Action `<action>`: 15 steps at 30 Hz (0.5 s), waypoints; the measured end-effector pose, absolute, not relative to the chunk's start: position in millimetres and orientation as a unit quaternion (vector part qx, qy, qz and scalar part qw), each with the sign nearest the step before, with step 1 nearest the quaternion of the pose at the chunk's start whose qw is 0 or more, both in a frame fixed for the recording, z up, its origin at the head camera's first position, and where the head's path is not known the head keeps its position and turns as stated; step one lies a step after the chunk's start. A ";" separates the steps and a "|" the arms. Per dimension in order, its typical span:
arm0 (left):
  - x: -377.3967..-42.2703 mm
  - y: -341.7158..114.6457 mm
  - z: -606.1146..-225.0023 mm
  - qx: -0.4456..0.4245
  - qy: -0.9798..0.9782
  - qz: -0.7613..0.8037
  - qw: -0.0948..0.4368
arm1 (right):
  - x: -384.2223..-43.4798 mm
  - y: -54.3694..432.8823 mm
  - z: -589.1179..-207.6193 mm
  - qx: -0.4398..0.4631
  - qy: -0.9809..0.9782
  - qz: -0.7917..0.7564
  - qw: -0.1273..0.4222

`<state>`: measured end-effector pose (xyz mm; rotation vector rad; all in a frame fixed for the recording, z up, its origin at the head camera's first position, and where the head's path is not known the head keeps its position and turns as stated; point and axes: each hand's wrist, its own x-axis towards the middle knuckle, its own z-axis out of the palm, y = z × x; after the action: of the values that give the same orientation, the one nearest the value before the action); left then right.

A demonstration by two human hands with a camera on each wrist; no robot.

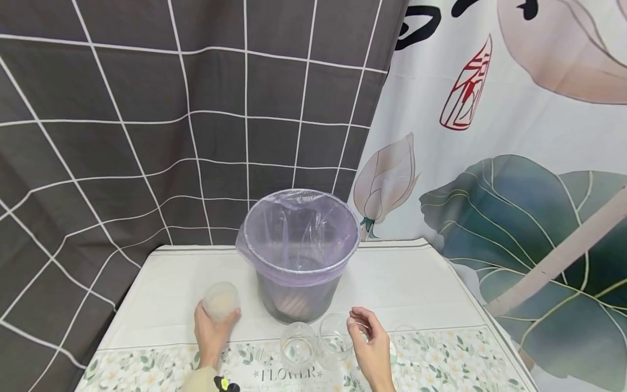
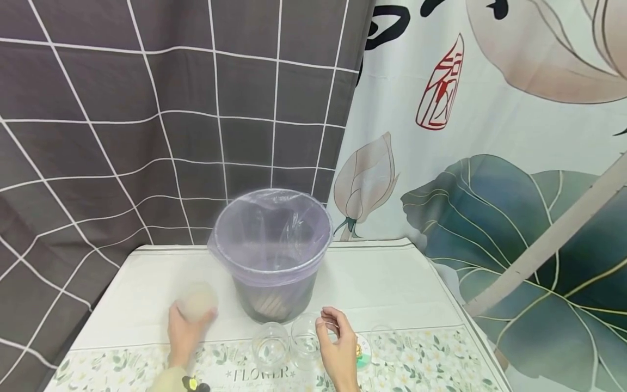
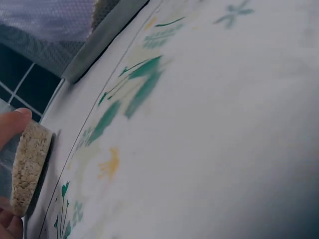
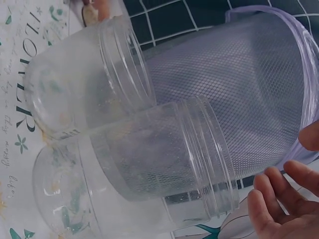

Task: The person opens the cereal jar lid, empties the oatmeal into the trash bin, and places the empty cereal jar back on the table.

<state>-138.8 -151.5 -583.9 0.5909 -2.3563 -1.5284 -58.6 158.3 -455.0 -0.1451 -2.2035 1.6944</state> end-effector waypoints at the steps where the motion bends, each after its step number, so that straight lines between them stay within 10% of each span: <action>1: -136.4 -149.9 -583.3 0.197 -0.817 -0.525 0.135 | -58.6 158.5 -455.1 -0.050 -0.779 0.599 0.180; 15: -101.1 -123.2 -561.1 0.129 -0.833 -0.500 0.200 | -57.4 156.5 -455.4 -0.038 -0.770 0.612 0.176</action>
<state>-101.1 -123.2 -561.1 0.3602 -2.3285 -1.3981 -57.4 156.5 -455.4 -0.1087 -2.1800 1.7330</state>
